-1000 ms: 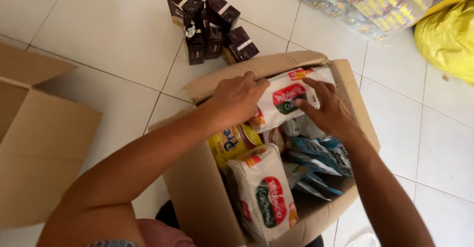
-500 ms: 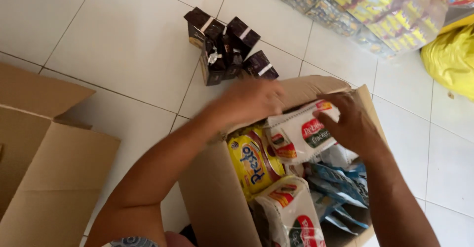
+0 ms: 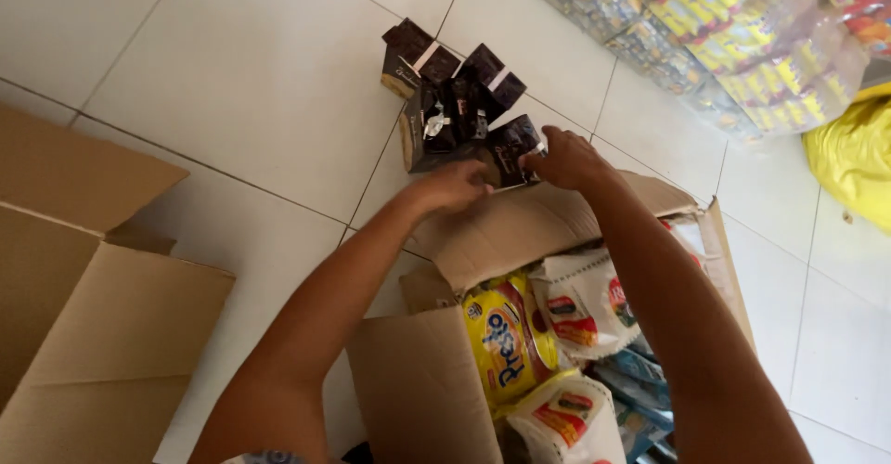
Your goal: Packing various grocery items, specifically Rebisco crackers and Coco Mama pouches, into a cardboard box.
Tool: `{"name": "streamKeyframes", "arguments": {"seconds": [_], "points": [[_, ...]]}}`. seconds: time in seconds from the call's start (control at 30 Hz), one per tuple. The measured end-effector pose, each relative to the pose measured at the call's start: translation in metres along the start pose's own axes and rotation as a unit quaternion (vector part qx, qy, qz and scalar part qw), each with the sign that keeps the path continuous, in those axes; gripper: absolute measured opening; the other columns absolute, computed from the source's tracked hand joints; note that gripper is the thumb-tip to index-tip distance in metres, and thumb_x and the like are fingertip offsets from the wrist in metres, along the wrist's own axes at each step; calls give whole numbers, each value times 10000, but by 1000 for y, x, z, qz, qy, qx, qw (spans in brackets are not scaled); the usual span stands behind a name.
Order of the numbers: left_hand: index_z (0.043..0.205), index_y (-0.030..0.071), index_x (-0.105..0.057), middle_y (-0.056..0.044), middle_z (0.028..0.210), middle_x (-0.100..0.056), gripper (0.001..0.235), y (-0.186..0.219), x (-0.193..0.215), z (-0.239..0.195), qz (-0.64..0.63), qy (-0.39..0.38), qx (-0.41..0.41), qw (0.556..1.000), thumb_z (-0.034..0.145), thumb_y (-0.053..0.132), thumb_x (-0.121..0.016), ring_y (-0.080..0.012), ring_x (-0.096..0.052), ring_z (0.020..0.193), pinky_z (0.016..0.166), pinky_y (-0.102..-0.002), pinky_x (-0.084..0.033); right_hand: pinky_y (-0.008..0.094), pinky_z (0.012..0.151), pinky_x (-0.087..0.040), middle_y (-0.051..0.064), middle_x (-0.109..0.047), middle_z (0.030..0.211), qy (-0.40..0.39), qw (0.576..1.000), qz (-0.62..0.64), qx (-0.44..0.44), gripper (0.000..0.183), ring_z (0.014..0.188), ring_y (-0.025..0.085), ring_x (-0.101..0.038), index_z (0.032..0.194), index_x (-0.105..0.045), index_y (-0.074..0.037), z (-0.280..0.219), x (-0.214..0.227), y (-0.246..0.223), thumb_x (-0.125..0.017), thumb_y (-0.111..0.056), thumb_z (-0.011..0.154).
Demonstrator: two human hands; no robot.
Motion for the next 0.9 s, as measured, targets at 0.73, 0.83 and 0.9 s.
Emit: {"name": "streamKeyframes", "arguments": {"seconds": [0.73,0.83,0.9], "points": [[1630,159,-181,-129,1576,-356,868,-72,-61,43,-256,-23,196,946,938,316,-679,-338,-435,1359,1066,-484,-428,449,785,-609,242,-727,1084,-177,960,206,-64,1230,961,337,-735,1481,-258,-4,10,-23,-9,-923,-405,527],[1608,130,-258,-148,1503,-523,893,-93,-88,70,-259,10,153,954,854,330,-692,-320,-554,1304,1046,-433,-481,458,940,-491,292,-600,1207,-103,994,21,-4,1418,1156,387,-584,1503,-138,95,-4,-2,-15,-1033,-528,597],[1579,81,-322,-172,1471,-554,894,-135,-134,117,-259,92,64,959,815,270,-745,-331,-555,1288,1075,-402,-461,537,873,-521,256,-567,1326,-11,981,-190,-36,1054,1165,419,-588,1446,-344,35,-50,65,-84,-871,-530,729]]}}
Point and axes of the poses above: each hand's wrist, its own z-axis towards the middle knuckle, its own x-axis out of the back of the hand, y = z × x, the point moved 7 cm from there along z, towards the middle knuckle
